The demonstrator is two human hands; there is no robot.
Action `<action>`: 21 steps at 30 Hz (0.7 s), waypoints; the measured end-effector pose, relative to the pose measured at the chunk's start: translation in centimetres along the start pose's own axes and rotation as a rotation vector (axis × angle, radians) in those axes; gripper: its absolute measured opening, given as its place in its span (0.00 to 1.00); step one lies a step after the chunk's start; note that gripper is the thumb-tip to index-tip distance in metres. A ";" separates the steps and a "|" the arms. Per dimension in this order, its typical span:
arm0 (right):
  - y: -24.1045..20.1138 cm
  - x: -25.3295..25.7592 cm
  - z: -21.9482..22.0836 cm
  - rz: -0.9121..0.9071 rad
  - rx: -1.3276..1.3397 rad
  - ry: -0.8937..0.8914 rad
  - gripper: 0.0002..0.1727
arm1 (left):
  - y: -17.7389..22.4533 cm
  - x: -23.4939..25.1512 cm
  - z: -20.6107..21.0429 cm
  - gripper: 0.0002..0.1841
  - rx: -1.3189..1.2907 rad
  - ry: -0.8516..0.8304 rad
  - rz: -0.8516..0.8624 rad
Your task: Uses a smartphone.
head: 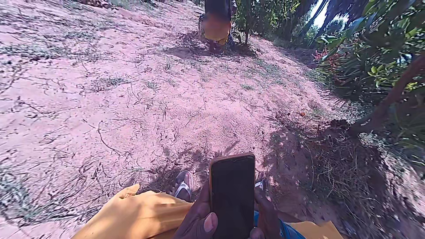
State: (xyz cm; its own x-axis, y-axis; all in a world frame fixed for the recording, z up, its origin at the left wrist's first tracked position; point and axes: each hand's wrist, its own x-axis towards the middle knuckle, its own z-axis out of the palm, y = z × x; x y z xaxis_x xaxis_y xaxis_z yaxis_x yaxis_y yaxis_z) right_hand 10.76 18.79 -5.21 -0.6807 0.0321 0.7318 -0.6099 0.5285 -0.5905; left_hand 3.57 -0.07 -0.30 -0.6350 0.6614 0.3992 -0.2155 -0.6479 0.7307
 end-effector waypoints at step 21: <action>0.2 -0.1 0.4 -0.005 0.005 0.021 0.32 | 0.2 -0.2 -0.1 0.30 0.042 0.018 -0.008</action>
State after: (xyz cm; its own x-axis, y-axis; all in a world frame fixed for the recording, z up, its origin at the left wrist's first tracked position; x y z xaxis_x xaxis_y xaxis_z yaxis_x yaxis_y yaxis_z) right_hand 10.60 18.58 -5.53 -0.6687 0.0474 0.7421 -0.6155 0.5246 -0.5882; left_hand 3.54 -0.32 -0.32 -0.6471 0.6590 0.3835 -0.1897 -0.6262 0.7562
